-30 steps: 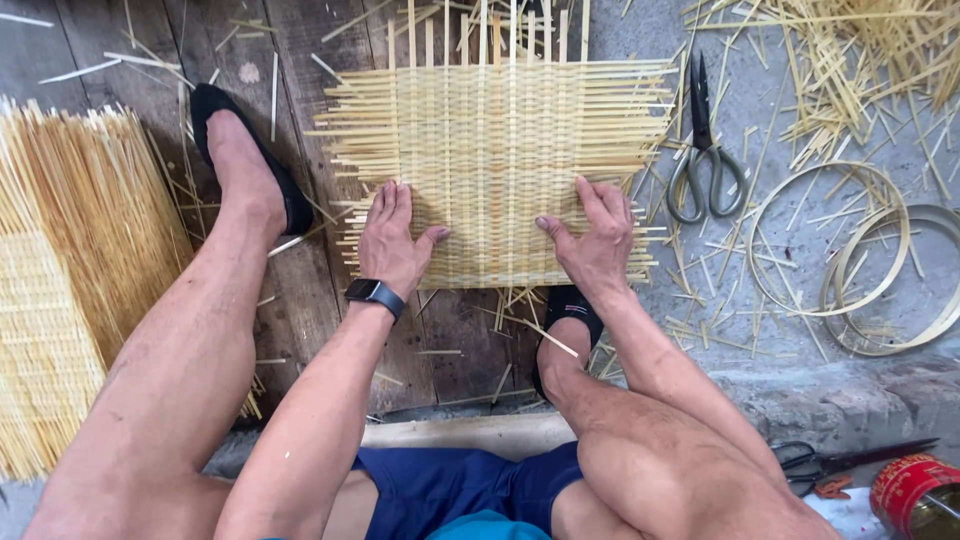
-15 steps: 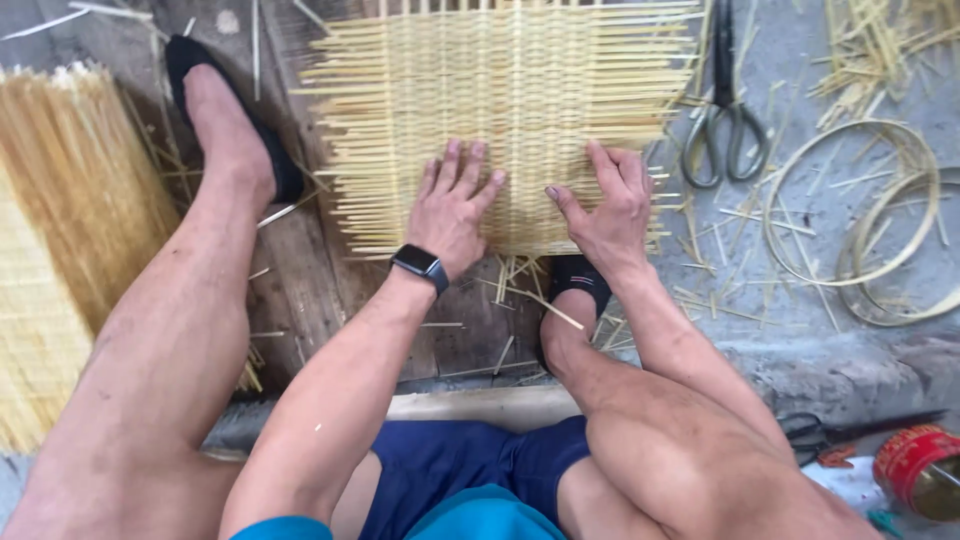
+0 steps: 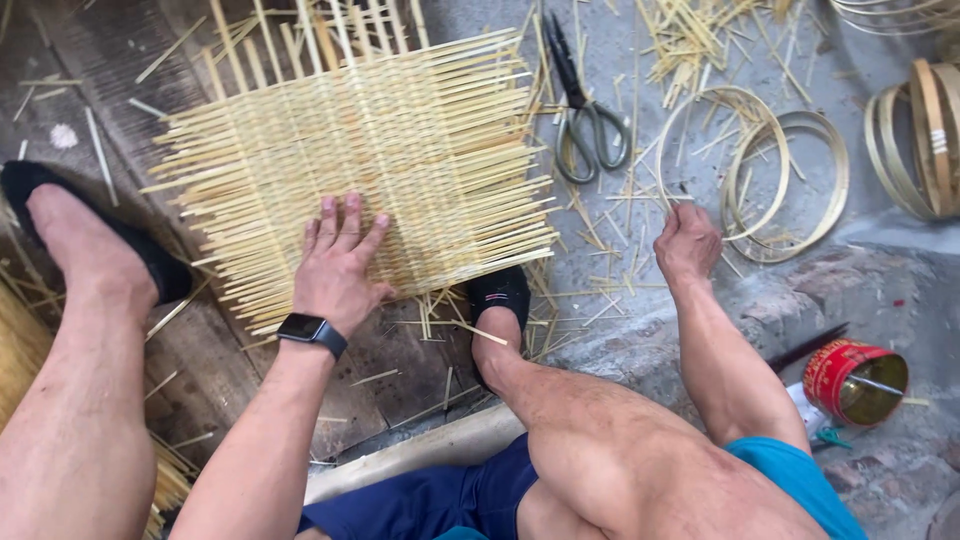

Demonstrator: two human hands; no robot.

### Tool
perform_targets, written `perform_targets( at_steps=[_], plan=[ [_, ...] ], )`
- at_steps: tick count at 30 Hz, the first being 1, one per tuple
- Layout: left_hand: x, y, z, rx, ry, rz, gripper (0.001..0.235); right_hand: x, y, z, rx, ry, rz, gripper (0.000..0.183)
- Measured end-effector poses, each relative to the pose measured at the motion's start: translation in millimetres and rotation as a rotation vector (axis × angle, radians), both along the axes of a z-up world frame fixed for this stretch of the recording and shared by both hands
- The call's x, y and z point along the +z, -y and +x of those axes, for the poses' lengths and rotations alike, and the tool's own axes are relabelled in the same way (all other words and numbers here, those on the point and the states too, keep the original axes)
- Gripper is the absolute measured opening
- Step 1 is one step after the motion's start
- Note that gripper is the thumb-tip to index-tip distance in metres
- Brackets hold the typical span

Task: The person sits on the floor weaving thin bamboo strips into a round woven tray. They weave strips over and under on a wooden mold, press a woven bamboo disc into shape, fit a bamboo rim ring around it, and trim excess strips with scissors.

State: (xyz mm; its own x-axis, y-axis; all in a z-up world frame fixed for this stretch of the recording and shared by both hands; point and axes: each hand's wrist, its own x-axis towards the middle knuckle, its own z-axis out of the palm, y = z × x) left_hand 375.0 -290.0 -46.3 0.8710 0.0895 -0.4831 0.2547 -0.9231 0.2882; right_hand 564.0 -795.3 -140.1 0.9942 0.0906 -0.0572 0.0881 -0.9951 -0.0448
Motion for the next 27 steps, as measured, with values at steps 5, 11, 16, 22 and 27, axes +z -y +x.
perform_targets(
  at_steps=[5,11,16,22,27],
  plan=[
    [36.3,-3.4,29.2,0.084,-0.141,-0.033,0.087,127.3,-69.0,28.1,0.147,-0.036,0.563,0.006],
    [65.0,-5.2,69.9,0.448,0.727,-0.496,0.075,307.0,-145.9,32.1,0.440,-0.408,1.275,0.012],
    [87.2,-12.0,64.5,1.005,0.561,-1.646,0.063,323.0,-200.4,64.6,0.337,-0.707,1.433,0.020],
    [86.4,-26.0,26.1,1.257,0.524,-2.184,0.044,324.1,-279.3,57.9,0.262,-0.978,1.082,0.025],
    [104.8,-33.4,10.5,1.268,0.366,-1.696,0.045,317.2,-326.8,51.7,0.194,-1.031,0.860,0.032]
  ],
)
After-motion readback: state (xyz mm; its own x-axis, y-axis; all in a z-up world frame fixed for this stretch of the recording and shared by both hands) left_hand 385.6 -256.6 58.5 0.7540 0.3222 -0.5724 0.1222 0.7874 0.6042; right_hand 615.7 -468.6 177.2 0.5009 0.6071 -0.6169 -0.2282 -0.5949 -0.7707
